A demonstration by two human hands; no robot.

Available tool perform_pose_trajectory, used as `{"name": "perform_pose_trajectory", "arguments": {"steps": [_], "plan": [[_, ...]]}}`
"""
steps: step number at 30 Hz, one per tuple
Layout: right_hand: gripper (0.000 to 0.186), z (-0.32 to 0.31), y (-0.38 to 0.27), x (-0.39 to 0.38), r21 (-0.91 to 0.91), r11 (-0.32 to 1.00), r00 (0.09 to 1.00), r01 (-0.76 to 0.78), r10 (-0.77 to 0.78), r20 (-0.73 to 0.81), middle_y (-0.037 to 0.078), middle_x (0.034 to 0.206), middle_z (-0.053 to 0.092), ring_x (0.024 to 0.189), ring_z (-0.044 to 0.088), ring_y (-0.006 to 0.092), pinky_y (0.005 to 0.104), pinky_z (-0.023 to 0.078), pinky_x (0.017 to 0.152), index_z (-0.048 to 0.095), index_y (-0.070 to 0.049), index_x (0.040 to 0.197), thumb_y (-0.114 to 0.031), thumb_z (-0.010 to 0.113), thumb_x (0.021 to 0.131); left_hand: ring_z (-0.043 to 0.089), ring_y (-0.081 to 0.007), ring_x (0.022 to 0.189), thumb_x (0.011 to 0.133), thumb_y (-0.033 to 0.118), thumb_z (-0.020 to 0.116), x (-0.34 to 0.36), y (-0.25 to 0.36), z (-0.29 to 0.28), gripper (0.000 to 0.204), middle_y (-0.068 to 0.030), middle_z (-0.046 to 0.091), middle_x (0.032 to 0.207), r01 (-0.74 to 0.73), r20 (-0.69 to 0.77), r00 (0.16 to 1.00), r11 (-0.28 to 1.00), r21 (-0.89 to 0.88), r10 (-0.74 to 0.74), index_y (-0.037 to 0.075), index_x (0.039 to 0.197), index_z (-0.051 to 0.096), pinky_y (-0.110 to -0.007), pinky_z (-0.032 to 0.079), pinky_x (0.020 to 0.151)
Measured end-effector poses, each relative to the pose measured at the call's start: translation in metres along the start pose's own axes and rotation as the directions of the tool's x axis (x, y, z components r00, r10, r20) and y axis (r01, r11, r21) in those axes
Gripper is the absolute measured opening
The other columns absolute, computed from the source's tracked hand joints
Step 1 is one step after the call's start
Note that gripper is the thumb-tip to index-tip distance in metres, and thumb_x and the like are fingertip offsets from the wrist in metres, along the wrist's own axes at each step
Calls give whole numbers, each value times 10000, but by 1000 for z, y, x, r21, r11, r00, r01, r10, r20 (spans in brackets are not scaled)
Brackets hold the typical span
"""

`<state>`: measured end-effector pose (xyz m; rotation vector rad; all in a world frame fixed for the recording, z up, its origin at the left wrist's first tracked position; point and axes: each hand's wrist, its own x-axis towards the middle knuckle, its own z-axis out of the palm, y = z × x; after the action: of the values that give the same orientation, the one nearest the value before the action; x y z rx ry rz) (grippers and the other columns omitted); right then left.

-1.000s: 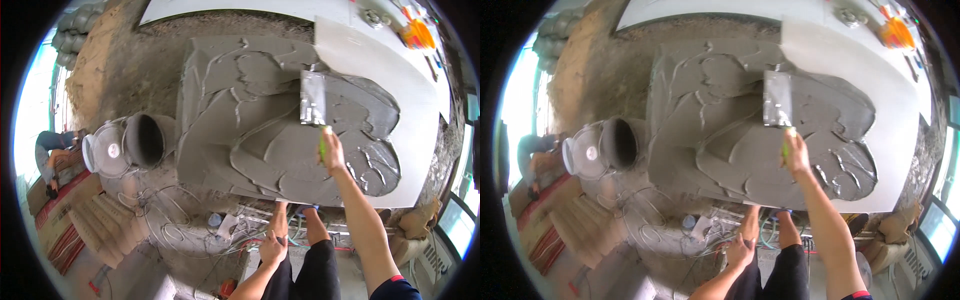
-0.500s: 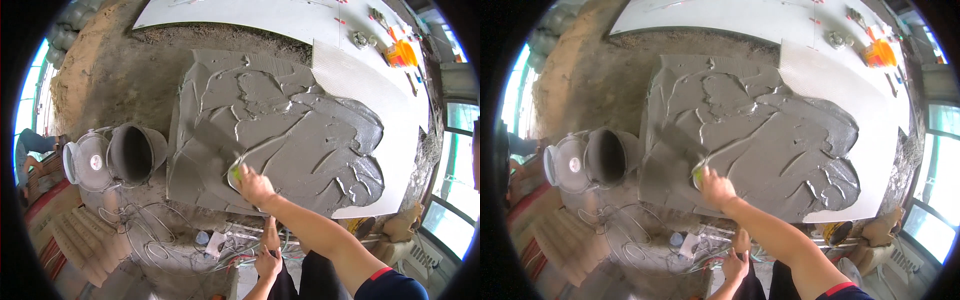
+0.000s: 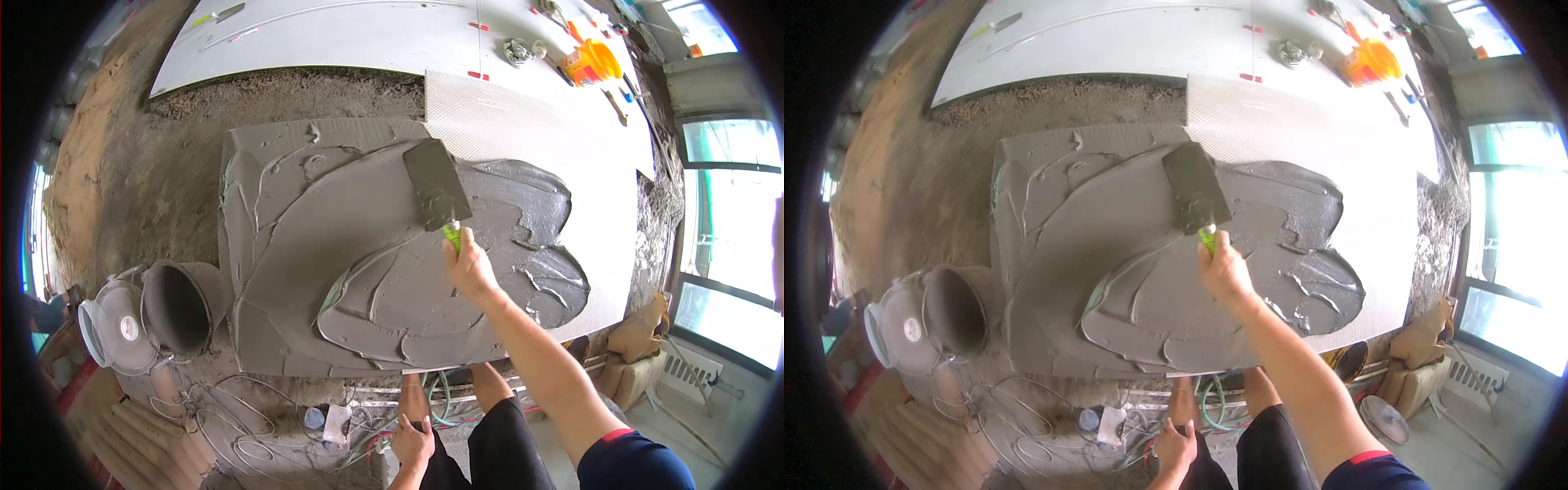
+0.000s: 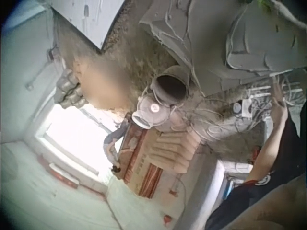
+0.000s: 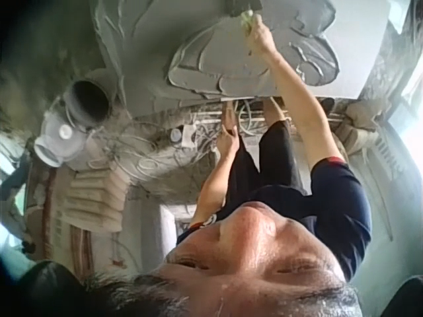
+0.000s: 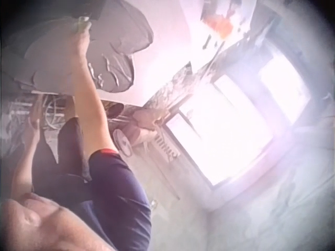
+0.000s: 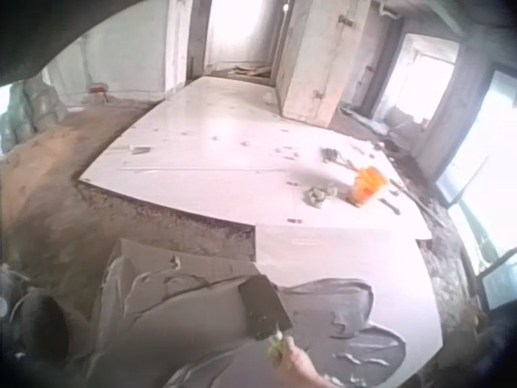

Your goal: The person scoops mortar from a bucket using a trowel and spreads it across the back of a large floor tile, smoothing it out to cover the surface.

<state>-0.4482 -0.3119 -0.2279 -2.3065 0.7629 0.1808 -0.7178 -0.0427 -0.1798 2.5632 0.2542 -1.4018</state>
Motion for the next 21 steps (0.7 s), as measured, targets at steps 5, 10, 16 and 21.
{"name": "perform_pose_trajectory", "arguments": {"steps": [5, 10, 16, 21], "plan": [[297, -58, 44, 46, 24, 1000, 999, -15, 16, -50, 312, 845, 626, 814, 589, 534, 566, 466, 676, 435, -40, 1023, -311, 533, 951, 655, -390, 939, 891, 497, 556, 1, 13, -4, 691, -254, 651, 1040, 22, 22, 999, 1000, 11, -23, -66, 1287, 488, -443, 529, 818], [397, -67, 44, 43, 271, 886, 919, -376, 318, 234, 213, 771, 636, 641, 593, 447, 492, 480, 599, 466, -7, 970, -400, 523, 973, 651, -386, 932, 891, 502, 556, -1, 26, 7, 687, -268, 642, 1041, 17, -25, 1000, 999, 52, -15, -66, 1271, 495, -450, 523, 802], [442, -123, 94, -10, -410, 887, 742, 212, 127, 658, 196, 990, 667, 882, 666, 419, 529, 529, 767, 490, -139, 1213, -499, 469, 957, 647, -400, 940, 889, 483, 567, -6, 60, 13, 661, -259, 637, 1061, 52, -89, 995, 999, 5, -51, -72, 1243, 506, -468, 519, 818], [419, -189, 142, 130, -509, 703, 798, 496, -137, 587, 146, 1019, 676, 907, 676, 349, 469, 542, 777, 520, -187, 1197, -526, 463, 956, 610, -412, 1043, 900, 486, 541, -15, 84, 30, 671, -273, 610, 1153, 162, -30, 986, 987, 0, -162, -52, 1297, 484, -487, 490, 890]]}}
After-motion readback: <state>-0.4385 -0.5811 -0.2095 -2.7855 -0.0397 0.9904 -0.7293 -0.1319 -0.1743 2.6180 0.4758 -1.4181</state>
